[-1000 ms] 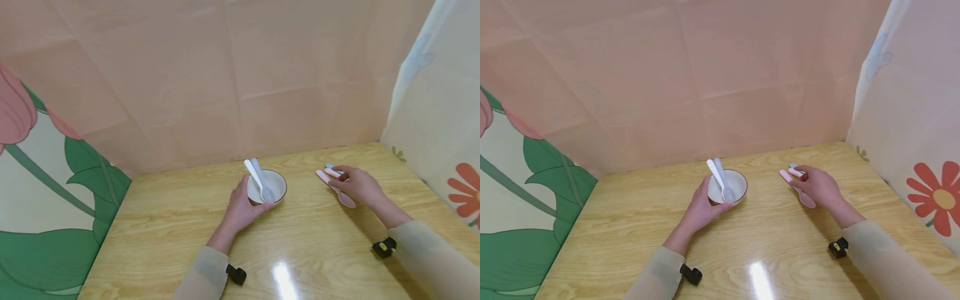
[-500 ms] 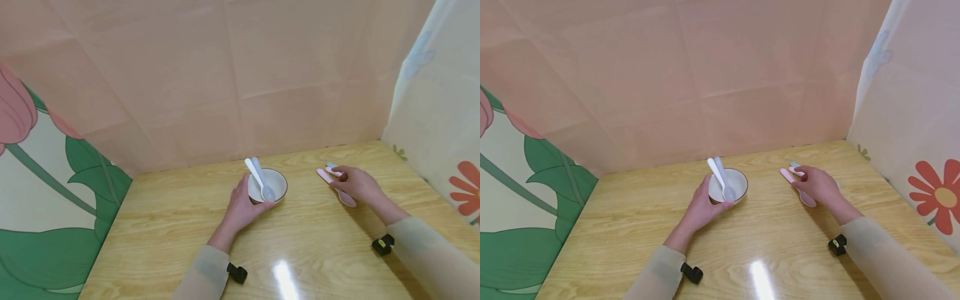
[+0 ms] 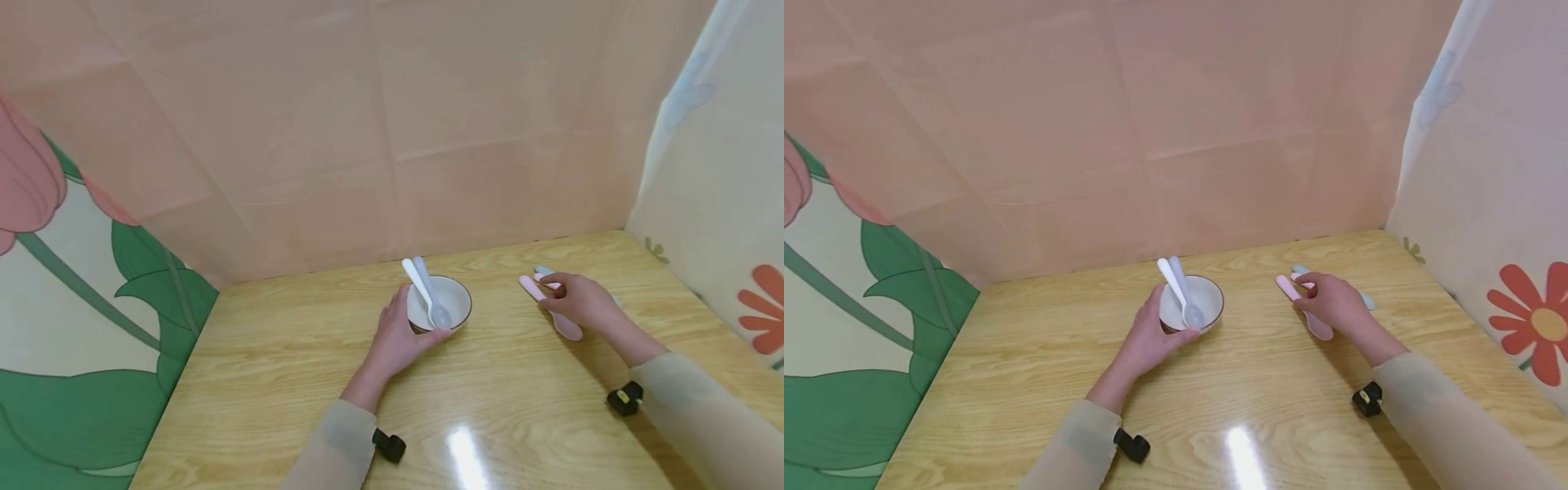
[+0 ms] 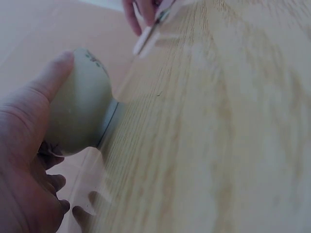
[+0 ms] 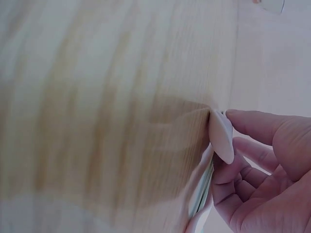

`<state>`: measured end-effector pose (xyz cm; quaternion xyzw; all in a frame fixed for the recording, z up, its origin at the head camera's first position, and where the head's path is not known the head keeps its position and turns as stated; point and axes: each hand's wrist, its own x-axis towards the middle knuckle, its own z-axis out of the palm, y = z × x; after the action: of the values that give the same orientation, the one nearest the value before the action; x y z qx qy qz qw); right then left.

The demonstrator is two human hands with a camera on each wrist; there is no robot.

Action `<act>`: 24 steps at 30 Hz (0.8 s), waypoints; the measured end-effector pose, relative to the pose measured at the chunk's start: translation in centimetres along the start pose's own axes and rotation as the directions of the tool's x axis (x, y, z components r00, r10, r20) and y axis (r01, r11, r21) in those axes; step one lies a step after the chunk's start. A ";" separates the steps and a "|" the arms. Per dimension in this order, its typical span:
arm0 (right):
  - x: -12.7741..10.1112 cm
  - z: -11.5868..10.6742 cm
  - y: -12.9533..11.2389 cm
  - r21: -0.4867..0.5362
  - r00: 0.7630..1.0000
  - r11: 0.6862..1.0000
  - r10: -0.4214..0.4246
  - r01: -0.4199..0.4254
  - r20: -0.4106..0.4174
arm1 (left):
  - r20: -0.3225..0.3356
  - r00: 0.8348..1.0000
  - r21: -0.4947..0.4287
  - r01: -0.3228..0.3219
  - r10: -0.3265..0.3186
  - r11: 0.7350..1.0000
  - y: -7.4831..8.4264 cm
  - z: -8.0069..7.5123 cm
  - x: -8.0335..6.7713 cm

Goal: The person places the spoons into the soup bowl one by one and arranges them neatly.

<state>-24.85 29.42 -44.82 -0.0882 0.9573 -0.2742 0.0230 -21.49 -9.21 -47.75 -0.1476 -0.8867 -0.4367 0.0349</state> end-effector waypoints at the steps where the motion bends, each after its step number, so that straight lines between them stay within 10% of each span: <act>1: 0.0 0.0 -0.1 0.002 1.000 1.000 -0.001 0.001 0.004 | 0.000 1.000 -0.001 -0.001 0.001 1.000 0.0 0.0 0.0; 24: 0.1 -0.1 -1.9 0.145 1.000 0.989 -0.029 0.028 0.011 | 0.004 1.000 0.004 -0.008 0.008 1.000 -0.1 0.0 0.2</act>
<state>-24.71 27.87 -43.79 -0.1018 0.9334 -0.3426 0.0317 -21.72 -9.22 -47.74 -0.1521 -0.8871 -0.4344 0.0354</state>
